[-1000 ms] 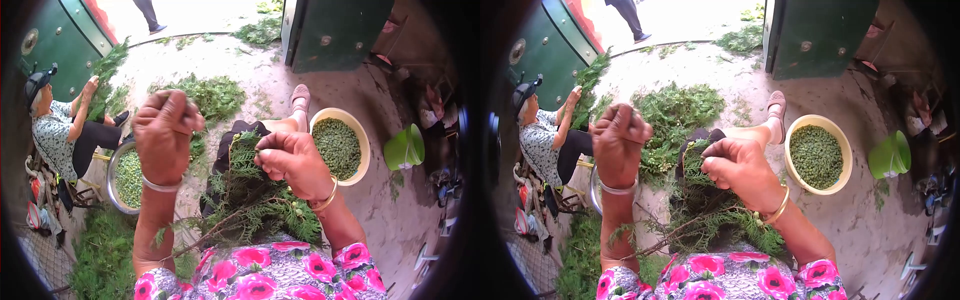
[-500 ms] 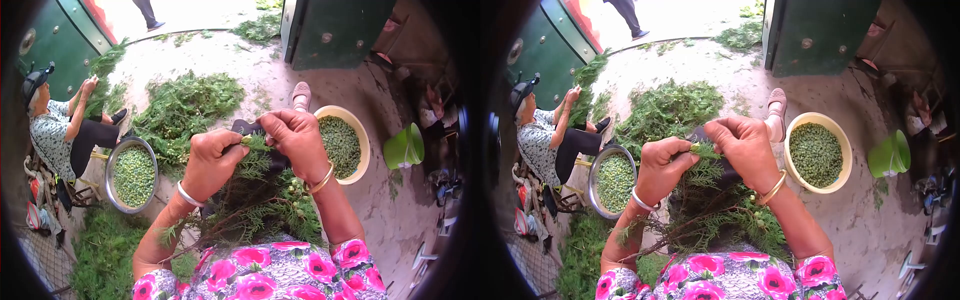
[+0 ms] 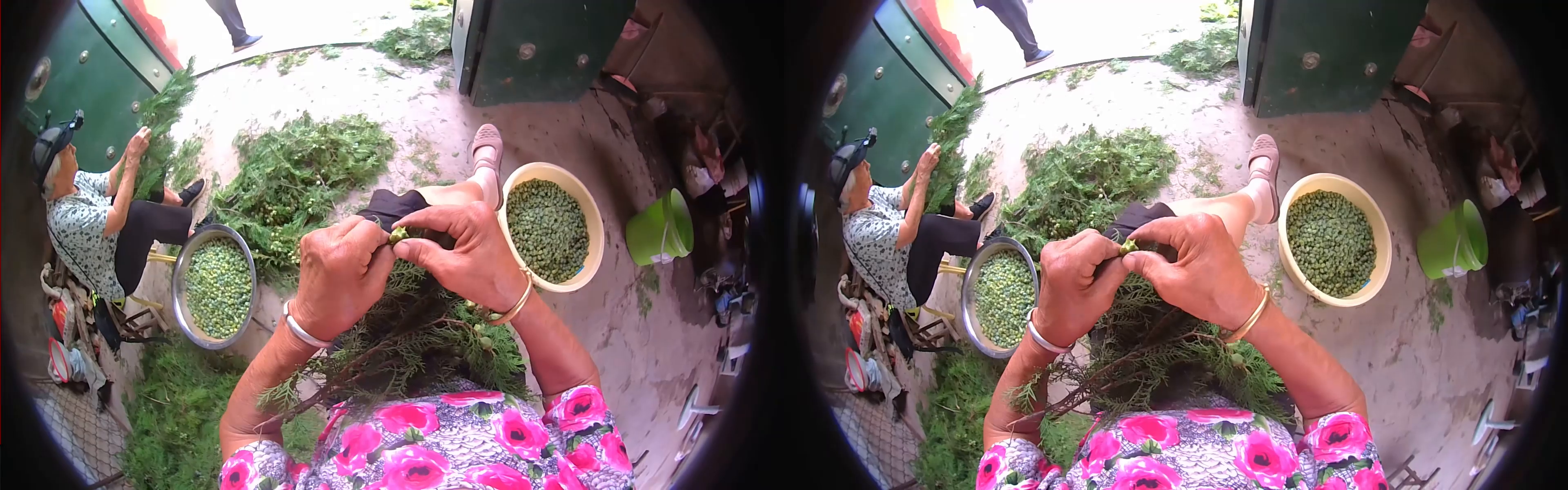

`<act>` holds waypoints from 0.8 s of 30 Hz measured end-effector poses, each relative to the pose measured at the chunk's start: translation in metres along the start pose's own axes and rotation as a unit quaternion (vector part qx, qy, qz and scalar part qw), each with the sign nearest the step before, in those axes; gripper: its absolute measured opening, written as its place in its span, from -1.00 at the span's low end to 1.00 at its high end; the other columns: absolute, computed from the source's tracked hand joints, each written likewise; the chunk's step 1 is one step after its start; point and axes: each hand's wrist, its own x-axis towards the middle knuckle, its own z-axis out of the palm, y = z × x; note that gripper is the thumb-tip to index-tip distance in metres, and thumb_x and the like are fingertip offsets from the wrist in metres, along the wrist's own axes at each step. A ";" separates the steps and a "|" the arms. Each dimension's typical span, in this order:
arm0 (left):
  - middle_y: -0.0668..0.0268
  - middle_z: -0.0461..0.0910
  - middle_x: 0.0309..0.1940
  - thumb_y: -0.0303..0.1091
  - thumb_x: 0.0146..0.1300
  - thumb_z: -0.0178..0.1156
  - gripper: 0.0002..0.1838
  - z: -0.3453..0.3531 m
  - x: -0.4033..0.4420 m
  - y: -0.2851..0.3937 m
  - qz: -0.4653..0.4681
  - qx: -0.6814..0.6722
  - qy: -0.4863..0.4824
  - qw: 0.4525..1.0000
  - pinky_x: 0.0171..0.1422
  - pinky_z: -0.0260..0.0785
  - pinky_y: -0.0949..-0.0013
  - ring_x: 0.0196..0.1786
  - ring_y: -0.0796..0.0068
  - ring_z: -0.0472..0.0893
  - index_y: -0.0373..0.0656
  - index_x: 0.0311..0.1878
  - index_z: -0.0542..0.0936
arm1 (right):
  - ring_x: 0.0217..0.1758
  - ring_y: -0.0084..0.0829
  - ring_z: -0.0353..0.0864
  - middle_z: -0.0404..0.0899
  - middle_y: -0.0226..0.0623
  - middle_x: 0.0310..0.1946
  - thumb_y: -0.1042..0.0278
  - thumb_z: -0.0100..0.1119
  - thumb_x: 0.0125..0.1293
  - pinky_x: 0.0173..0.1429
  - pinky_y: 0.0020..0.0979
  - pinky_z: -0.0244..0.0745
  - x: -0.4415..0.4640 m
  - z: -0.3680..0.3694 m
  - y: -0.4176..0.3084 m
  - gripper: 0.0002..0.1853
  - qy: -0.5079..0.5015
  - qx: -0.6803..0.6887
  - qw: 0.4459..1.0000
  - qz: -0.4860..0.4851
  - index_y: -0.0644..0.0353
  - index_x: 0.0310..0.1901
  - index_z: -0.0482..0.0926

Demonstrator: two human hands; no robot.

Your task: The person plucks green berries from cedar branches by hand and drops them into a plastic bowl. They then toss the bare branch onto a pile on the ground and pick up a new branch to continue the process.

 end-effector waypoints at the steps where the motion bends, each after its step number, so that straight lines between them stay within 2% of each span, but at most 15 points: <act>1: 0.19 0.45 -0.65 -0.56 -0.05 0.32 -0.86 0.000 0.000 0.001 0.005 0.006 -0.007 1.000 -0.54 0.26 0.33 -0.63 0.26 0.48 -0.27 -0.50 0.50 | -0.55 -0.63 0.45 0.59 -0.21 -0.60 0.46 0.27 0.07 -0.47 -0.50 0.35 -0.001 -0.001 0.001 -0.83 0.002 0.001 1.000 0.001 0.39 -0.33 0.66; 4: 0.19 0.44 -0.64 -0.57 -0.06 0.31 -0.86 0.001 0.000 0.002 0.023 0.021 -0.025 0.999 -0.54 0.26 0.31 -0.63 0.24 0.48 -0.27 -0.50 0.50 | -0.52 -0.67 0.45 0.60 -0.22 -0.59 0.46 0.26 0.07 -0.46 -0.51 0.35 -0.002 -0.003 0.003 -0.81 -0.012 -0.032 0.999 -0.013 0.37 -0.28 0.66; 6: 0.18 0.44 -0.64 -0.57 -0.06 0.30 -0.86 0.003 -0.001 0.003 0.035 0.031 -0.038 0.998 -0.54 0.25 0.30 -0.63 0.24 0.48 -0.26 -0.50 0.50 | -0.55 -0.52 0.52 0.58 -0.17 -0.60 0.49 0.24 0.07 -0.43 -0.45 0.38 -0.003 -0.002 -0.001 -0.84 -0.020 -0.024 1.000 0.006 0.35 -0.30 0.65; 7: 0.19 0.44 -0.64 -0.57 -0.05 0.30 -0.87 0.005 -0.001 0.003 0.032 0.023 -0.027 0.999 -0.55 0.25 0.30 -0.63 0.24 0.47 -0.26 -0.50 0.50 | -0.55 -0.52 0.52 0.58 -0.17 -0.60 0.49 0.24 0.07 -0.43 -0.45 0.38 -0.005 0.001 0.000 -0.84 -0.018 -0.024 1.000 0.007 0.35 -0.30 0.65; 9: 0.19 0.44 -0.64 -0.58 -0.05 0.29 -0.87 0.006 0.000 0.004 0.030 0.015 -0.018 0.999 -0.55 0.25 0.30 -0.63 0.24 0.47 -0.26 -0.51 0.50 | -0.57 -0.24 0.55 0.54 -0.11 -0.62 0.53 0.22 0.06 -0.39 -0.38 0.41 -0.007 0.010 0.006 -0.89 0.091 -0.112 0.980 -0.135 0.34 -0.35 0.62; 10: 0.19 0.45 -0.64 -0.58 -0.05 0.30 -0.87 0.005 0.000 0.005 0.025 0.031 -0.017 0.999 -0.55 0.25 0.32 -0.62 0.25 0.47 -0.26 -0.51 0.50 | -0.57 -0.24 0.55 0.54 -0.11 -0.62 0.53 0.22 0.06 -0.39 -0.38 0.41 -0.006 0.012 0.007 -0.89 0.094 -0.113 0.980 -0.134 0.34 -0.35 0.62; 12: 0.20 0.45 -0.64 -0.58 -0.05 0.30 -0.87 0.001 0.001 0.009 0.022 0.044 -0.019 0.999 -0.55 0.25 0.33 -0.62 0.26 0.48 -0.26 -0.51 0.50 | -0.53 -0.04 0.53 0.52 -0.04 -0.62 0.55 0.21 0.03 -0.34 -0.31 0.42 -0.004 0.015 0.009 -0.92 0.163 -0.086 0.971 -0.154 0.33 -0.39 0.59; 13: 0.19 0.43 -0.64 -0.56 -0.03 0.30 -0.85 -0.002 0.001 0.014 0.018 0.006 -0.033 0.999 -0.53 0.27 0.28 -0.61 0.20 0.48 -0.24 -0.51 0.47 | -0.57 -0.19 0.54 0.52 -0.06 -0.62 0.56 0.21 0.06 -0.40 -0.34 0.40 -0.001 0.005 0.007 -0.93 0.237 -0.177 0.943 -0.151 0.34 -0.38 0.59; 14: 0.18 0.41 -0.65 -0.53 -0.02 0.29 -0.83 -0.005 0.000 0.018 0.013 -0.033 -0.048 0.998 -0.51 0.29 0.22 -0.59 0.15 0.48 -0.22 -0.52 0.44 | -0.59 -0.38 0.52 0.54 -0.12 -0.62 0.57 0.21 0.11 -0.46 -0.40 0.37 0.001 -0.005 0.004 -0.95 0.264 -0.132 0.955 -0.038 0.35 -0.38 0.59; 15: 0.18 0.46 -0.63 -0.56 -0.03 0.31 -0.86 -0.009 -0.002 0.021 0.009 -0.035 -0.064 0.997 -0.49 0.33 0.27 -0.58 0.18 0.52 -0.24 -0.49 0.49 | -0.58 -0.54 0.47 0.57 -0.24 -0.61 0.54 0.22 0.17 -0.48 -0.47 0.36 0.005 -0.017 0.025 -0.94 0.309 -0.106 0.944 -0.056 0.36 -0.38 0.60; 17: 0.17 0.50 -0.60 -0.56 -0.02 0.31 -0.88 -0.015 -0.003 0.017 -0.006 -0.052 -0.064 0.997 -0.47 0.35 0.31 -0.56 0.22 0.55 -0.26 -0.45 0.52 | -0.54 -0.65 0.46 0.60 -0.38 -0.54 0.52 0.23 0.19 -0.47 -0.60 0.35 -0.002 -0.047 0.033 -0.93 0.282 0.070 0.955 0.053 0.34 -0.34 0.61; 18: 0.17 0.53 -0.57 -0.56 -0.02 0.31 -0.89 -0.017 -0.004 0.013 -0.022 -0.069 -0.061 0.996 -0.45 0.38 0.34 -0.54 0.26 0.57 -0.28 -0.42 0.55 | -0.56 -0.68 0.41 0.58 -0.36 -0.52 0.58 0.17 0.16 -0.51 -0.66 0.27 -0.009 -0.067 0.034 -0.92 0.239 0.209 0.940 0.126 0.35 -0.30 0.58; 20: 0.24 0.62 -0.48 -0.58 0.01 0.29 -0.74 -0.030 -0.007 0.002 -0.199 -0.156 -0.103 0.962 -0.32 0.46 0.48 -0.41 0.51 0.64 -0.36 -0.16 0.60 | -0.57 -0.67 0.39 0.57 -0.31 -0.48 0.63 0.09 0.12 -0.55 -0.68 0.22 -0.018 -0.095 0.040 -0.84 0.255 0.237 0.921 0.174 0.38 -0.22 0.54; 22: 0.21 0.63 -0.34 -0.58 0.03 0.28 -0.60 -0.043 -0.006 -0.014 -0.276 -0.256 -0.123 0.918 -0.21 0.49 0.48 -0.28 0.52 0.64 -0.40 0.00 0.54 | -0.57 -0.64 0.40 0.57 -0.25 -0.43 0.64 0.07 0.09 -0.55 -0.67 0.22 -0.028 -0.130 0.056 -0.77 0.302 0.210 0.910 0.194 0.39 -0.16 0.50; 24: 0.13 0.61 -0.19 -0.56 0.03 0.28 -0.49 -0.066 -0.009 -0.020 -0.283 -0.179 -0.112 0.936 -0.12 0.49 0.44 -0.18 0.48 0.62 -0.41 0.11 0.46 | -0.49 -0.55 0.46 0.57 -0.17 -0.34 0.59 0.08 0.13 -0.45 -0.63 0.33 -0.040 -0.175 0.082 -0.70 0.323 0.153 0.912 0.203 0.42 -0.06 0.47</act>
